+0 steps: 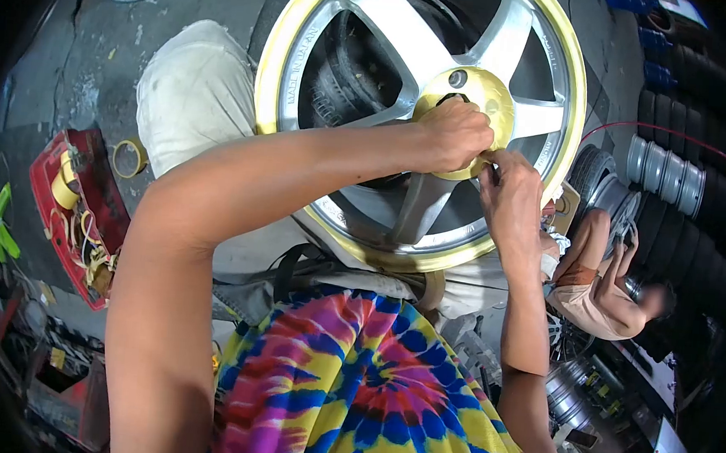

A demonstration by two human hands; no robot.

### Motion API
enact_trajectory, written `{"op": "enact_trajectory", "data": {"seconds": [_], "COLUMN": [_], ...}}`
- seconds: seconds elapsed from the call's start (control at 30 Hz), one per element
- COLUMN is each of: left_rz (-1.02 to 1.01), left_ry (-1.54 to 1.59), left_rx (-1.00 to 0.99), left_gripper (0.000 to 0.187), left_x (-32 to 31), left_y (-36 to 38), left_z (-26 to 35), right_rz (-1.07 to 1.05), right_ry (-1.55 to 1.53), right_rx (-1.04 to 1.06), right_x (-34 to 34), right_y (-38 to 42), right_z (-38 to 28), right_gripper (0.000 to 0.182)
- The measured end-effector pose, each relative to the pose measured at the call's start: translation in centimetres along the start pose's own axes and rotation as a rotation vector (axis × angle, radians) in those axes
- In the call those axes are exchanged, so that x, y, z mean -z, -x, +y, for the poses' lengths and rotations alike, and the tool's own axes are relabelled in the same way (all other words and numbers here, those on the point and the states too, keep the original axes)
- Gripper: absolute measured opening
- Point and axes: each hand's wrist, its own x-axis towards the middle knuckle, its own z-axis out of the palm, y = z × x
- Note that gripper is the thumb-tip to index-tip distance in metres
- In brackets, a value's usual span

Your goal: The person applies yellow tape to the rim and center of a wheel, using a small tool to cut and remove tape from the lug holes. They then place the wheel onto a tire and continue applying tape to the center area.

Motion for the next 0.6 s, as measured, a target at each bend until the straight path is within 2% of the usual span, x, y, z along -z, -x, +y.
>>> {"op": "enact_trajectory", "data": {"seconds": [0.13,0.2,0.37,0.43,0.53,0.6], "left_rz": [-0.094,-0.109,-0.073,-0.167,-0.136,-0.164], "left_ry": [0.000,-0.007,0.044,0.064,0.074,0.086], "left_rx": [0.083,0.095,0.105,0.141,0.160,0.162], "left_gripper": [0.014,0.013,0.013,0.014,0.015,0.015], "left_x": [0.5,0.8,1.0,1.2,1.2,1.1], "left_y": [-0.6,-0.6,-0.5,-0.6,-0.6,-0.7], "left_z": [0.4,0.5,0.5,0.4,0.4,0.3], "right_rz": [0.030,0.056,0.086,0.083,0.114,0.116], "right_ry": [-0.005,-0.094,-0.031,-0.001,-0.040,-0.186], "right_rx": [-0.066,-0.178,-0.191,-0.200,-0.258,-0.437], "right_x": [-1.0,-0.9,-1.4,-2.0,-2.7,-2.7], "right_y": [-0.1,0.0,0.6,0.3,0.1,0.3], "right_z": [-0.1,-0.4,-0.9,-1.1,-1.1,-0.7], "right_gripper": [0.009,0.011,0.016,0.017,0.017,0.016]}}
